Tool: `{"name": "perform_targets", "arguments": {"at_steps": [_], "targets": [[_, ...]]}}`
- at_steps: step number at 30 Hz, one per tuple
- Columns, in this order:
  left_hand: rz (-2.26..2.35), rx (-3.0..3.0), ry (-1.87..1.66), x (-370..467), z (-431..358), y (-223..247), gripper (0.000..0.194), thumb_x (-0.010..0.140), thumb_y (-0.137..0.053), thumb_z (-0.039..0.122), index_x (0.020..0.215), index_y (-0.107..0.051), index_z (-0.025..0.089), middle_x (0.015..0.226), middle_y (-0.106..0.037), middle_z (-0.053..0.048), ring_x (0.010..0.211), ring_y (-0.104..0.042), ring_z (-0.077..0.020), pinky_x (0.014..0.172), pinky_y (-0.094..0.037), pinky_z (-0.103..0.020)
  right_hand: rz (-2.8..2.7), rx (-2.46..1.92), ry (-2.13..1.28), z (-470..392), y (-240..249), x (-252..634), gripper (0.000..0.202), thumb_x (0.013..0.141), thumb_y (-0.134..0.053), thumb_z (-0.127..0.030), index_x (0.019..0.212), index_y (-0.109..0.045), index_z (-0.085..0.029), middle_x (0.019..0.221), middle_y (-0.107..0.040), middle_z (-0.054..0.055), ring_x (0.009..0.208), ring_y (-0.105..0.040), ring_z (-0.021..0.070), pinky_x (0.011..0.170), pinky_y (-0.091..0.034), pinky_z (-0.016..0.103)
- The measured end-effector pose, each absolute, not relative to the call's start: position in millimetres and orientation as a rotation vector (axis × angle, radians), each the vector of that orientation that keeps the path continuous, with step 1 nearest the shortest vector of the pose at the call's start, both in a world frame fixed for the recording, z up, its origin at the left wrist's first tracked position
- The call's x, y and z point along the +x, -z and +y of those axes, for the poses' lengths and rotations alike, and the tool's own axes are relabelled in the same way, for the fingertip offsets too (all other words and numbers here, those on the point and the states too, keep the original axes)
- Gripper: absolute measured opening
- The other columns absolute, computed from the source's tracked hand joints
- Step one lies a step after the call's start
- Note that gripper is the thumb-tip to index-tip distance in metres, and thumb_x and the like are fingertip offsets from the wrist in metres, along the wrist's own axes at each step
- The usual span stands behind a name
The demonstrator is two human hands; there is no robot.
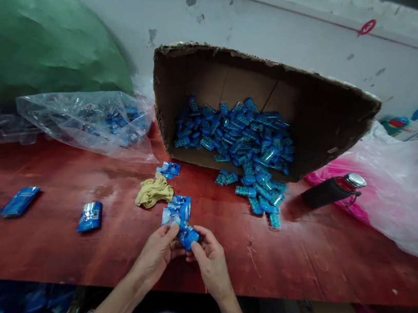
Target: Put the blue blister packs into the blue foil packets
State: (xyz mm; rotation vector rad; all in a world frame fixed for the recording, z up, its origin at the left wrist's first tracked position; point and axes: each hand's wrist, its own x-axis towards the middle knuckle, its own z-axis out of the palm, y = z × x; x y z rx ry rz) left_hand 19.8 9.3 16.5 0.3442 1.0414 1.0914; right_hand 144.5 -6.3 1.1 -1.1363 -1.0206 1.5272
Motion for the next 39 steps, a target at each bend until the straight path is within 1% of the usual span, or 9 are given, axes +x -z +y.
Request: {"name": "perform_targets", "arguments": {"at_steps": [5, 11, 14, 17, 22, 25, 29, 34, 39], "targets": [[1.052, 0.339, -1.003, 19.7, 7.6, -18.0, 0.024, 0.062, -0.069, 0.027, 0.078, -0.059, 0.013, 0.064, -0.065, -0.002, 0.054, -0.058, -0.012, 0.053, -0.047, -0.023, -1.012, -1.117, -1.557, -4.3, 0.0, 146.2, 0.036, 0.072, -0.061, -0.027, 0.107, -0.055, -0.021, 0.09, -0.061, 0.001, 0.069, -0.058, 0.0113, 0.056, -0.05, 0.022], [1.311, 0.537, -1.175, 15.4, 11.6, -10.6, 0.035, 0.06, -0.069, 0.03, 0.093, -0.061, 0.018, 0.069, -0.066, 0.0, 0.06, -0.059, -0.0134, 0.059, -0.047, -0.025, -0.926, -1.175, -1.551, -2.0, 1.5, 143.7, 0.03, 0.071, -0.061, -0.028, 0.1, -0.057, -0.019, 0.08, -0.061, 0.0, 0.059, -0.057, 0.009, 0.051, -0.05, 0.021], [1.471, 0.723, -1.286, 10.5, 15.5, -8.1, 0.023, 0.059, -0.069, 0.027, 0.08, -0.067, 0.017, 0.074, -0.068, -0.001, 0.071, -0.059, -0.0148, 0.066, -0.044, -0.022, -0.891, -1.184, -1.561, -2.9, 1.4, 141.0, 0.033, 0.07, -0.062, -0.03, 0.101, -0.057, -0.019, 0.081, -0.061, 0.0, 0.06, -0.058, 0.0101, 0.047, -0.05, 0.019], [1.572, 0.871, -1.274, 7.0, 15.4, -7.2, 0.012, 0.065, -0.063, 0.029, 0.068, -0.065, 0.017, 0.063, -0.064, 0.002, 0.064, -0.055, -0.0138, 0.062, -0.041, -0.021, -0.884, -1.189, -1.556, -5.0, 1.5, 137.7, 0.035, 0.071, -0.061, -0.031, 0.103, -0.056, -0.019, 0.08, -0.06, 0.001, 0.06, -0.057, 0.0101, 0.044, -0.05, 0.019], [1.677, 1.076, -1.281, 5.1, 10.6, -7.9, 0.019, 0.072, -0.056, 0.031, 0.057, -0.055, 0.02, 0.052, -0.054, 0.004, 0.053, -0.046, -0.0111, 0.054, -0.036, -0.019, -0.995, -1.203, -1.45, -6.7, 2.3, 135.8, 0.032, 0.073, -0.058, -0.031, 0.104, -0.058, -0.021, 0.087, -0.053, 0.002, 0.064, -0.056, 0.0111, 0.044, -0.052, 0.02], [1.558, 0.884, -1.315, 6.2, 10.7, -8.8, 0.015, 0.067, -0.061, 0.034, 0.069, -0.057, 0.02, 0.056, -0.056, 0.004, 0.054, -0.05, -0.0115, 0.054, -0.04, -0.02, -1.025, -1.201, -1.455, -6.2, 1.6, 137.9, 0.031, 0.074, -0.056, -0.031, 0.104, -0.058, -0.022, 0.085, -0.051, 0.001, 0.063, -0.056, 0.0107, 0.044, -0.051, 0.019], [1.185, 0.475, -1.072, 9.4, 10.6, -11.6, 0.033, 0.064, -0.064, 0.04, 0.086, -0.054, 0.017, 0.061, -0.06, 0.001, 0.049, -0.055, -0.0123, 0.046, -0.045, -0.024, -1.145, -1.213, -1.395, -8.1, -4.1, 142.2, 0.026, 0.075, -0.056, -0.027, 0.1, -0.059, -0.023, 0.084, -0.051, 0.0, 0.064, -0.054, 0.0106, 0.047, -0.05, 0.02], [1.046, 0.29, -0.949, 9.3, 5.7, -14.4, 0.027, 0.066, -0.066, 0.023, 0.091, -0.057, 0.015, 0.068, -0.064, -0.001, 0.055, -0.06, -0.0113, 0.048, -0.05, -0.022, -1.331, -1.163, -1.286, -9.6, -11.5, 148.1, 0.024, 0.074, -0.057, -0.019, 0.097, -0.062, -0.024, 0.086, -0.054, 0.001, 0.07, -0.053, 0.0121, 0.054, -0.047, 0.02], [1.024, 0.228, -0.973, 9.8, 3.7, -14.0, 0.026, 0.07, -0.061, 0.015, 0.095, -0.056, 0.015, 0.078, -0.066, -0.004, 0.063, -0.063, -0.0135, 0.053, -0.053, -0.024, -1.07, -1.072, -1.506, -5.2, -9.3, 149.2, 0.023, 0.072, -0.059, -0.024, 0.095, -0.058, -0.021, 0.077, -0.052, -0.002, 0.056, -0.048, 0.0083, 0.043, -0.045, 0.018]]}}
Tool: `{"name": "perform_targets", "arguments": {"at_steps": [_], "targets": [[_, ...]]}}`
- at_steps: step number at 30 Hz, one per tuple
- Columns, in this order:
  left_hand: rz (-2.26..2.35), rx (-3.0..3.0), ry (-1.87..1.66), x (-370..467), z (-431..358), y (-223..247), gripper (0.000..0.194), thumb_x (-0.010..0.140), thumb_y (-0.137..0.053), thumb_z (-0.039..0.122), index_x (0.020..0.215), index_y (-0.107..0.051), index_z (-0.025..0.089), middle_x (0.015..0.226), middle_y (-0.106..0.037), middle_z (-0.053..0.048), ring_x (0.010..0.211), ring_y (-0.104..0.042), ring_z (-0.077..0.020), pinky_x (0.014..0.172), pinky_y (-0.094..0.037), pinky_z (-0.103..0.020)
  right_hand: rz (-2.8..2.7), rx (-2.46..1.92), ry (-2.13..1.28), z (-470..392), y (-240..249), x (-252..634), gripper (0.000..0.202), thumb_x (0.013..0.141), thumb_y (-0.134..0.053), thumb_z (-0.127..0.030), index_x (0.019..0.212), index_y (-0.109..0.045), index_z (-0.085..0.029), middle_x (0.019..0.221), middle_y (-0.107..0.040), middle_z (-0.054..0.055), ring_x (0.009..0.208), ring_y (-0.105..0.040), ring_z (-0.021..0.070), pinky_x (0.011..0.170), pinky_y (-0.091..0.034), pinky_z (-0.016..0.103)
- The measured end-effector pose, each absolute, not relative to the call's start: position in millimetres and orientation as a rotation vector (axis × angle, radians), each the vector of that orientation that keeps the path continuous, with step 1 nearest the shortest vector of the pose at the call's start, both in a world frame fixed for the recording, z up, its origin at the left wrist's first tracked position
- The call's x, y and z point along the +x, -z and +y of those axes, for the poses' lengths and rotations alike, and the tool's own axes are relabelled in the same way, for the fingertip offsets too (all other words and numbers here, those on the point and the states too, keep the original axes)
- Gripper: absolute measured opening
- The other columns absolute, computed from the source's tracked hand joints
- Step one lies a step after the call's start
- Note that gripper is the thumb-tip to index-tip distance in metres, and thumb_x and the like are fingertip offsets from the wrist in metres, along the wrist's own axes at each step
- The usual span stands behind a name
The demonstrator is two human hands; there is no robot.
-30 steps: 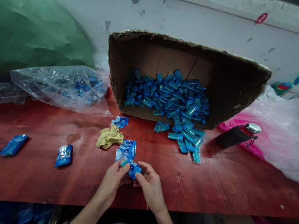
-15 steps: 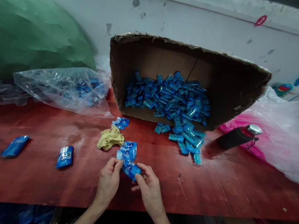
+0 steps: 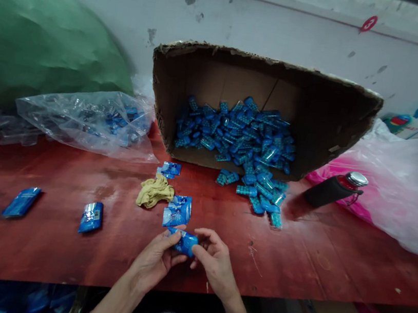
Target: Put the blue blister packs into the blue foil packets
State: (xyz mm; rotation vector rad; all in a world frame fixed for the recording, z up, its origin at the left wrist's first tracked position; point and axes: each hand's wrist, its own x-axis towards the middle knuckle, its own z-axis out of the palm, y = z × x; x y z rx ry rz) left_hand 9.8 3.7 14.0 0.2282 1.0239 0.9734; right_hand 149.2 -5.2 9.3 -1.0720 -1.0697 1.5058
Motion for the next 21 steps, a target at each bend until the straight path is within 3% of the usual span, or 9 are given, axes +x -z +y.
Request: {"name": "perform_targets", "arguments": {"at_steps": [4, 9, 15, 21], "targets": [[1.055, 0.289, -0.973, 14.6, 4.5, -13.3, 0.024, 0.07, -0.062, 0.018, 0.092, -0.054, 0.014, 0.069, -0.065, -0.002, 0.055, -0.062, -0.0126, 0.047, -0.052, -0.022, -1.035, -1.079, -1.475, -3.9, -6.9, 149.0, 0.021, 0.072, -0.06, -0.028, 0.091, -0.058, -0.019, 0.08, -0.053, -0.002, 0.054, -0.052, 0.0068, 0.045, -0.047, 0.018], [0.985, 0.287, -1.005, 17.9, 3.9, -15.4, 0.021, 0.07, -0.062, 0.019, 0.089, -0.056, 0.015, 0.072, -0.065, -0.002, 0.059, -0.062, -0.0115, 0.051, -0.053, -0.021, -0.852, -1.115, -1.582, -3.0, -3.3, 150.7, 0.03, 0.068, -0.065, -0.035, 0.088, -0.052, -0.017, 0.062, -0.054, -0.005, 0.038, -0.051, 0.0056, 0.039, -0.047, 0.019], [0.993, 0.291, -0.958, 18.8, 3.5, -16.2, 0.013, 0.072, -0.06, 0.019, 0.083, -0.057, 0.012, 0.067, -0.067, -0.003, 0.051, -0.06, -0.0099, 0.045, -0.05, -0.017, -0.781, -0.93, -1.7, -1.7, -1.3, 153.2, 0.034, 0.062, -0.071, -0.024, 0.089, -0.051, -0.018, 0.07, -0.057, -0.004, 0.051, -0.054, 0.0077, 0.044, -0.052, 0.022], [1.062, 0.283, -0.938, 19.5, -2.3, -15.0, 0.012, 0.075, -0.056, 0.021, 0.083, -0.055, 0.012, 0.063, -0.068, -0.005, 0.05, -0.062, -0.0123, 0.045, -0.05, -0.019, -0.854, -0.972, -1.697, -1.8, -2.1, 155.9, 0.031, 0.067, -0.067, -0.023, 0.092, -0.051, -0.018, 0.068, -0.057, -0.004, 0.053, -0.055, 0.0085, 0.048, -0.05, 0.022]]}}
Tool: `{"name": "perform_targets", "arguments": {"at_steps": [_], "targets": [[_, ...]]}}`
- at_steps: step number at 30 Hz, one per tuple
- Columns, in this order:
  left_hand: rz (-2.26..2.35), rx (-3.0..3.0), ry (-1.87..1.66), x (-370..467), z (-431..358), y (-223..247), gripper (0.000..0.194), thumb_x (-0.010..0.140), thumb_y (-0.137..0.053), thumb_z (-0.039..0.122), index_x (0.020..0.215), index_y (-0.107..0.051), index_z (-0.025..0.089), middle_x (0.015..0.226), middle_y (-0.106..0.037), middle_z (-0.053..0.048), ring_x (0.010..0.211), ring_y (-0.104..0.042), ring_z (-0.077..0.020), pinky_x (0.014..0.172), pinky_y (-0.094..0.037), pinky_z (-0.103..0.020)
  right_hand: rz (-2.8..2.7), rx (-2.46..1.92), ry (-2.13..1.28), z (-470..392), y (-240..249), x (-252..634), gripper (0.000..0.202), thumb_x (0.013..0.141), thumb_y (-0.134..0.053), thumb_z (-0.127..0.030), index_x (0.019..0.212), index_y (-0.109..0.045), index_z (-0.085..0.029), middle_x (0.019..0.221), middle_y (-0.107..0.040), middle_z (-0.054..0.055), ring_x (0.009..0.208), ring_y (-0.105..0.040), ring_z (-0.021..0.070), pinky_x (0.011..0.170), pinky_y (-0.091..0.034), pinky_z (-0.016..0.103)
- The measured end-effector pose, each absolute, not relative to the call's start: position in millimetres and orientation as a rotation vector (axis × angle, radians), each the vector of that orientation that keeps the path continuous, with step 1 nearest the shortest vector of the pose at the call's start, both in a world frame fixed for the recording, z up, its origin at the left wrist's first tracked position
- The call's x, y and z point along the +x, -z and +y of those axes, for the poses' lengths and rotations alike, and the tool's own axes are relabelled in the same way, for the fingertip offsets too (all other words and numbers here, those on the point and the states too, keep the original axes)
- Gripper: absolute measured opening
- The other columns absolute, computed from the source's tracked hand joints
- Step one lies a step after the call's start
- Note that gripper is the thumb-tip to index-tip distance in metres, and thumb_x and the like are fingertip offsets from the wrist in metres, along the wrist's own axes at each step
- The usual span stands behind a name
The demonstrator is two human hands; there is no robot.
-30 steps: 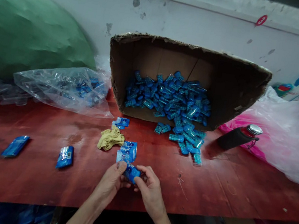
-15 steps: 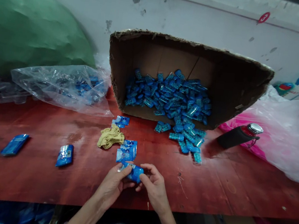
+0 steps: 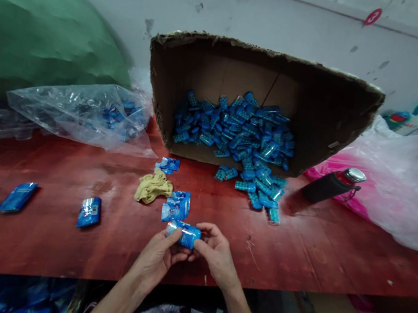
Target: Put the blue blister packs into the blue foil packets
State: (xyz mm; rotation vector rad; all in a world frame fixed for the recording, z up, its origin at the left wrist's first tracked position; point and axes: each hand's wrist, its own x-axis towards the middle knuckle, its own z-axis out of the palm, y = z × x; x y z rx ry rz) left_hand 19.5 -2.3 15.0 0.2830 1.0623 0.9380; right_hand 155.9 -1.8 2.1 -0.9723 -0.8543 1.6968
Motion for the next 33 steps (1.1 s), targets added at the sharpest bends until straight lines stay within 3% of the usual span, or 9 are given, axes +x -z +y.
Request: {"name": "perform_targets", "arguments": {"at_steps": [8, 15, 24, 28, 33], "targets": [[1.202, 0.291, -0.906, 28.9, -5.0, -14.5, 0.018, 0.073, -0.059, 0.023, 0.087, -0.053, 0.013, 0.065, -0.068, -0.005, 0.053, -0.064, -0.0149, 0.044, -0.049, -0.02, -1.143, -1.051, -1.464, -5.0, -0.7, 160.9, 0.024, 0.07, -0.062, -0.019, 0.093, -0.056, -0.02, 0.089, -0.054, 0.0, 0.078, -0.054, 0.0118, 0.071, -0.046, 0.024], [1.114, 0.33, -0.935, 26.2, -6.1, -12.7, 0.025, 0.066, -0.065, 0.028, 0.084, -0.053, 0.015, 0.065, -0.068, -0.003, 0.054, -0.063, -0.014, 0.046, -0.048, -0.021, -0.804, -1.093, -1.655, -6.7, 0.7, 152.8, 0.034, 0.063, -0.068, -0.029, 0.089, -0.049, -0.017, 0.065, -0.057, -0.004, 0.05, -0.054, 0.0088, 0.049, -0.049, 0.025], [1.196, 0.51, -0.957, 23.9, -8.2, -7.9, 0.035, 0.065, -0.064, 0.037, 0.09, -0.056, 0.014, 0.073, -0.068, -0.005, 0.055, -0.061, -0.0145, 0.054, -0.05, -0.028, -0.971, -1.157, -1.656, -8.3, 4.2, 153.8, 0.035, 0.069, -0.062, -0.028, 0.101, -0.049, -0.02, 0.076, -0.055, -0.002, 0.057, -0.054, 0.0083, 0.041, -0.048, 0.017], [1.374, 0.711, -1.08, 16.3, -2.7, -1.1, 0.041, 0.068, -0.058, 0.043, 0.097, -0.059, 0.014, 0.079, -0.067, -0.005, 0.065, -0.06, -0.0159, 0.058, -0.048, -0.027, -0.96, -1.184, -1.669, -9.6, 7.0, 151.2, 0.033, 0.068, -0.062, -0.025, 0.099, -0.052, -0.019, 0.073, -0.056, -0.003, 0.055, -0.055, 0.0081, 0.043, -0.048, 0.018], [1.599, 0.969, -1.112, 3.8, 3.9, 6.8, 0.032, 0.07, -0.054, 0.043, 0.077, -0.066, 0.013, 0.067, -0.064, -0.001, 0.065, -0.055, -0.016, 0.062, -0.044, -0.025, -1.011, -1.232, -1.628, -12.8, 4.5, 144.9, 0.037, 0.067, -0.062, -0.022, 0.103, -0.053, -0.018, 0.071, -0.058, -0.002, 0.056, -0.056, 0.0094, 0.048, -0.049, 0.02]]}}
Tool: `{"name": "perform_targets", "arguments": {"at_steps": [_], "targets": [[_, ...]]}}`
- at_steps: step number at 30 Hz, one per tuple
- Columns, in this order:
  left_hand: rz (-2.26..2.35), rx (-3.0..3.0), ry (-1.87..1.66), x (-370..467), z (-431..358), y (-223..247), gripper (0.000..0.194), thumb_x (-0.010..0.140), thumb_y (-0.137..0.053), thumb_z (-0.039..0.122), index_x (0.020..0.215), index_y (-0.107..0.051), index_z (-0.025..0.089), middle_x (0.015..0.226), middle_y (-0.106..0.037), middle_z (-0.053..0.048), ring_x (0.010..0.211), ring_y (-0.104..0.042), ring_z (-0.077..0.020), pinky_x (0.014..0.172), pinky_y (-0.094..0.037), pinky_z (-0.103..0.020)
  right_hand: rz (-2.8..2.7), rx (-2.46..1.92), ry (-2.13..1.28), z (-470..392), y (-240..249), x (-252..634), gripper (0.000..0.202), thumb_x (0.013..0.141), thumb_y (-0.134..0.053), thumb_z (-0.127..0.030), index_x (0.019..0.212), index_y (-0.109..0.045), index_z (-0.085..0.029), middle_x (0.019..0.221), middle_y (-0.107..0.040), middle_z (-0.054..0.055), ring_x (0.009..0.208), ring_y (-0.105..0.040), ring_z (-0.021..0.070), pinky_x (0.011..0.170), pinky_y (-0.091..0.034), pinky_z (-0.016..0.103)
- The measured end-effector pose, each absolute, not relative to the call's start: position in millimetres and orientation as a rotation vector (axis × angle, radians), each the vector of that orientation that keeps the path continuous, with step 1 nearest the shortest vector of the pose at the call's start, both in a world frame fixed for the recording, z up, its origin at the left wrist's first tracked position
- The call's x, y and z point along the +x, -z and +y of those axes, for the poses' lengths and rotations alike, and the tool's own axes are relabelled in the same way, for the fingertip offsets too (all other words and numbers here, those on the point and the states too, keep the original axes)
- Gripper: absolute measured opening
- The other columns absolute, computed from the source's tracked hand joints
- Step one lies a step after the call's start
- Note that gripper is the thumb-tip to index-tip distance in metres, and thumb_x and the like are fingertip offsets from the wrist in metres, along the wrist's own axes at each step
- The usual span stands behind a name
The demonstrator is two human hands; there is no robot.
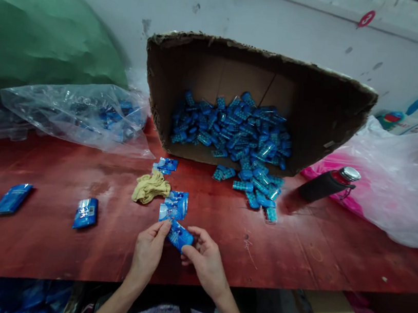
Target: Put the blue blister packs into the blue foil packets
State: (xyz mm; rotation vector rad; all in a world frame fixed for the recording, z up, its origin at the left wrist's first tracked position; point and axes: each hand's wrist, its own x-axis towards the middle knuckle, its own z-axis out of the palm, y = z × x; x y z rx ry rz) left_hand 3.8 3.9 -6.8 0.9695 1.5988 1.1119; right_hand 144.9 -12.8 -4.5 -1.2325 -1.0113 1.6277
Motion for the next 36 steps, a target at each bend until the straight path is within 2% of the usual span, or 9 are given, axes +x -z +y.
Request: {"name": "perform_targets", "arguments": {"at_steps": [5, 10, 14, 19, 25, 30, 36], "targets": [[1.567, 0.825, -1.138, 2.7, 4.8, 9.9, 0.035, 0.069, -0.054, 0.046, 0.068, -0.063, 0.013, 0.056, -0.06, -0.001, 0.056, -0.054, -0.0154, 0.054, -0.044, -0.025, -1.155, -1.259, -1.54, -15.9, 0.4, 140.5, 0.033, 0.073, -0.056, -0.025, 0.105, -0.055, -0.018, 0.069, -0.058, -0.002, 0.06, -0.057, 0.0111, 0.052, -0.049, 0.022], [1.309, 0.5, -1.118, 6.7, 6.6, 1.9, 0.033, 0.065, -0.062, 0.042, 0.086, -0.059, 0.017, 0.061, -0.061, 0.002, 0.049, -0.055, -0.0118, 0.046, -0.046, -0.024, -1.095, -1.232, -1.537, -13.4, 1.5, 141.2, 0.03, 0.073, -0.057, -0.028, 0.102, -0.055, -0.019, 0.072, -0.058, -0.001, 0.056, -0.056, 0.0096, 0.049, -0.048, 0.02], [1.18, 0.432, -1.002, 6.2, 6.4, -1.3, 0.029, 0.064, -0.066, 0.036, 0.083, -0.059, 0.016, 0.063, -0.064, -0.001, 0.051, -0.058, -0.0124, 0.048, -0.047, -0.024, -1.143, -1.235, -1.495, -13.7, 4.2, 144.3, 0.032, 0.074, -0.058, -0.027, 0.105, -0.055, -0.02, 0.077, -0.058, 0.0, 0.058, -0.056, 0.0099, 0.051, -0.048, 0.021], [1.297, 0.461, -1.106, 5.3, 6.5, -0.2, 0.028, 0.062, -0.067, 0.033, 0.08, -0.062, 0.011, 0.06, -0.064, -0.001, 0.052, -0.058, -0.0126, 0.053, -0.049, -0.025, -1.232, -1.245, -1.433, -16.5, 7.0, 142.5, 0.034, 0.074, -0.057, -0.023, 0.108, -0.054, -0.022, 0.078, -0.058, 0.0, 0.057, -0.054, 0.01, 0.052, -0.048, 0.022], [1.258, 0.353, -1.068, 1.0, 8.2, -2.6, 0.016, 0.068, -0.061, 0.028, 0.073, -0.059, 0.013, 0.055, -0.063, -0.001, 0.046, -0.057, -0.0131, 0.044, -0.047, -0.024, -1.274, -1.268, -1.406, -17.5, 5.4, 140.0, 0.031, 0.076, -0.055, -0.026, 0.107, -0.058, -0.023, 0.075, -0.06, 0.001, 0.062, -0.058, 0.0141, 0.054, -0.049, 0.024], [1.194, 0.259, -0.966, -2.3, 9.3, -1.7, 0.012, 0.073, -0.055, 0.02, 0.082, -0.057, 0.013, 0.062, -0.066, -0.004, 0.051, -0.062, -0.0155, 0.046, -0.049, -0.025, -1.289, -1.284, -1.424, -16.5, 0.6, 145.3, 0.029, 0.076, -0.056, -0.027, 0.104, -0.059, -0.024, 0.074, -0.061, 0.001, 0.063, -0.058, 0.0143, 0.052, -0.049, 0.023], [1.098, 0.254, -0.964, -0.1, 6.4, -4.5, 0.017, 0.077, -0.053, 0.025, 0.09, -0.056, 0.015, 0.071, -0.067, -0.005, 0.06, -0.064, -0.0167, 0.054, -0.052, -0.028, -1.09, -1.223, -1.581, -12.8, 1.5, 148.1, 0.031, 0.073, -0.058, -0.028, 0.103, -0.056, -0.019, 0.069, -0.059, -0.001, 0.057, -0.058, 0.0111, 0.048, -0.049, 0.021]]}}
